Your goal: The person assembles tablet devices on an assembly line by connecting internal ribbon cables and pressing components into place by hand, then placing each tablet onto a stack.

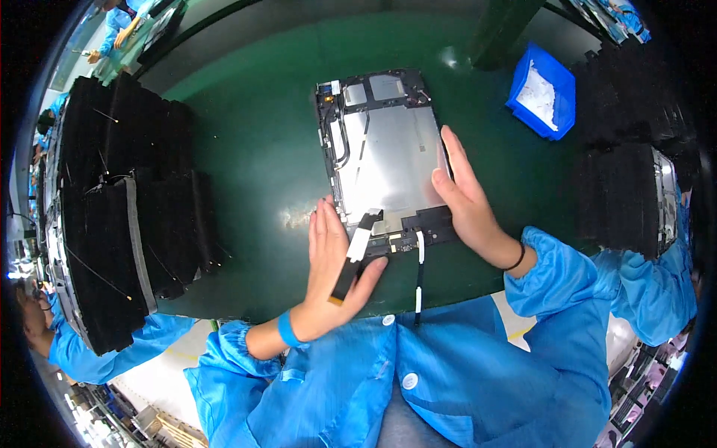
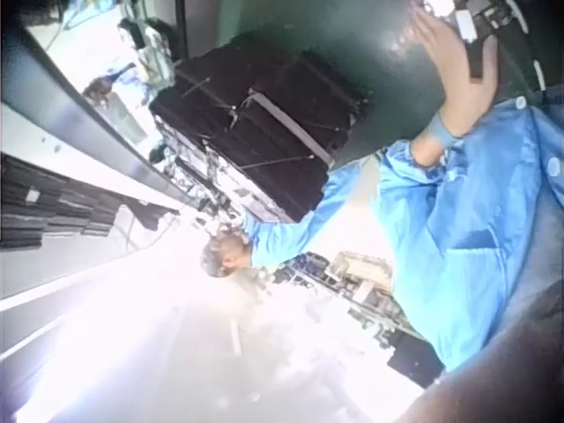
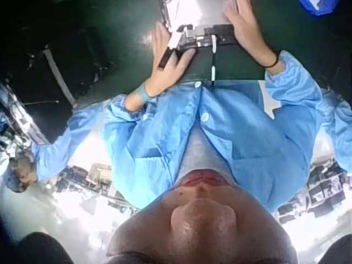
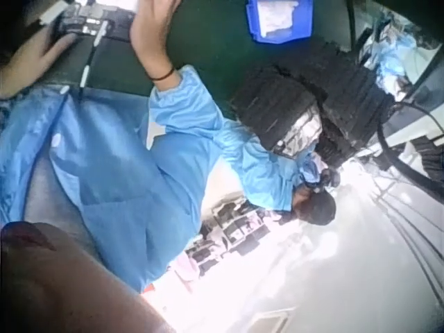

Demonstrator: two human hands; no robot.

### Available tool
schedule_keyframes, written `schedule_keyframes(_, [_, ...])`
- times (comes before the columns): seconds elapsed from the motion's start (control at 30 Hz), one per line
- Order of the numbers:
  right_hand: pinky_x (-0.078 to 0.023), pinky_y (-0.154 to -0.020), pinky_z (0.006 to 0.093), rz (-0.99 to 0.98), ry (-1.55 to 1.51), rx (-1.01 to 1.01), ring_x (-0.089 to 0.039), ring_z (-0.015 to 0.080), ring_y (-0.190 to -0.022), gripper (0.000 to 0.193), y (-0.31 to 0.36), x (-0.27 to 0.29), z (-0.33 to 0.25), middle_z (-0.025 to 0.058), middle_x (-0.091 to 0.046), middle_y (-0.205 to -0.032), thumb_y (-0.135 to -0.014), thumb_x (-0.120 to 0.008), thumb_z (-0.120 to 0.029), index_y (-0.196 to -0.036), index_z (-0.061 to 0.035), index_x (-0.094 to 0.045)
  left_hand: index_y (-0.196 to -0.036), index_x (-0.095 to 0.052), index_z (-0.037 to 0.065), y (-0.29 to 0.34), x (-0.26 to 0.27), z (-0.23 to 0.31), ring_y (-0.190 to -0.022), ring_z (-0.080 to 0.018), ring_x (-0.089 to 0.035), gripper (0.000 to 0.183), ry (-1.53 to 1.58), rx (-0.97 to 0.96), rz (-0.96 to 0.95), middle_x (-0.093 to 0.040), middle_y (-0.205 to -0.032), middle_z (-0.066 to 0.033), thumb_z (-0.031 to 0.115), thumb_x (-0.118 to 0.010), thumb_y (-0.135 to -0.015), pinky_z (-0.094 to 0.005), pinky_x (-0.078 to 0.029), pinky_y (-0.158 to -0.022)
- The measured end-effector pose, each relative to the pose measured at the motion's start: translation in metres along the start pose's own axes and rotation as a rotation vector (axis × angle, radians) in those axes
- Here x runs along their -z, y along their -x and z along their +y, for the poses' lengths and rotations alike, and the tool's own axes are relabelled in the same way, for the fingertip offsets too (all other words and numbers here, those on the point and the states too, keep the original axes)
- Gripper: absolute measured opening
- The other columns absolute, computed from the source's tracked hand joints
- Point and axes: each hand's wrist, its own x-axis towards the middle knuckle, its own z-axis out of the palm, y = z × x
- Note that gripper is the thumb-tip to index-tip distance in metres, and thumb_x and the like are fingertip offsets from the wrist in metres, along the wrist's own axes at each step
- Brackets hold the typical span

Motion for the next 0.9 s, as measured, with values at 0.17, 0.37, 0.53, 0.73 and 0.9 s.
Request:
schedule_keyframes(0.17, [-0.008,-0.114,0.0353,0.051,-0.21,-0.058,-0.009,0.0271,-0.143,0.064,0.011,-0.004,-0.023,0.021,-0.011,-0.153,-0.094,-0.044,-0.011,-0.145,0.0062,-0.01,-0.14,-0.003,-0.016,0.01,-0.007,0.01,-0.138,-0.0493,-0.008,0.093,0.016,0.04,0.025,-0.01,-0.146,-0.0355,0.021,-0.064,-0.081,-0.0515,-0.007,-0.113])
schedule_keyframes(0.37, [-0.017,-0.113,0.0411,0.061,0.384,0.164,-0.022,0.0311,-0.139,0.052,0.011,0.01,-0.03,0.0182,-0.026,-0.149,-0.087,-0.052,-0.009,-0.137,-0.0036,-0.039,-0.139,-0.031,0.001,-0.011,0.016,0.002,-0.137,-0.0444,-0.019,0.079,-0.038,-0.155,0.253,-0.023,-0.147,-0.0268,0.019,-0.071,-0.073,-0.055,-0.011,-0.11])
schedule_keyframes(0.53, [-0.029,-0.103,0.0422,-0.123,0.635,0.394,-0.043,0.0312,-0.124,0.021,-0.001,0.007,-0.055,0.0091,-0.058,-0.121,-0.08,-0.058,-0.007,-0.1,-0.0083,-0.065,-0.088,-0.07,0.022,-0.042,0.021,-0.005,-0.102,-0.0188,-0.054,0.023,-0.191,-0.527,0.382,-0.065,-0.099,0.0039,0.02,-0.072,-0.066,-0.0461,-0.019,-0.105])
schedule_keyframes(0.73, [-0.035,-0.095,0.0415,-0.352,0.53,0.446,-0.057,0.0242,-0.101,0.017,0.002,-0.008,-0.05,0.0047,-0.064,-0.094,-0.075,-0.066,-0.011,-0.092,-0.0106,-0.066,-0.08,-0.07,0.026,-0.036,0.017,-0.02,-0.082,-0.0089,-0.055,0.013,-0.347,-0.802,0.604,-0.062,-0.082,0.01,0.024,-0.069,-0.068,-0.0367,-0.026,-0.096])
schedule_keyframes(0.9, [-0.035,-0.094,0.0406,-0.404,0.522,0.398,-0.056,0.0237,-0.101,0.019,0.001,-0.009,-0.054,0.005,-0.063,-0.092,-0.073,-0.07,-0.017,-0.091,-0.0109,-0.065,-0.078,-0.068,0.024,-0.039,0.019,-0.019,-0.081,-0.0069,-0.054,0.008,-0.409,-0.876,0.537,-0.059,-0.08,0.0108,0.023,-0.065,-0.071,-0.0317,-0.029,-0.094])
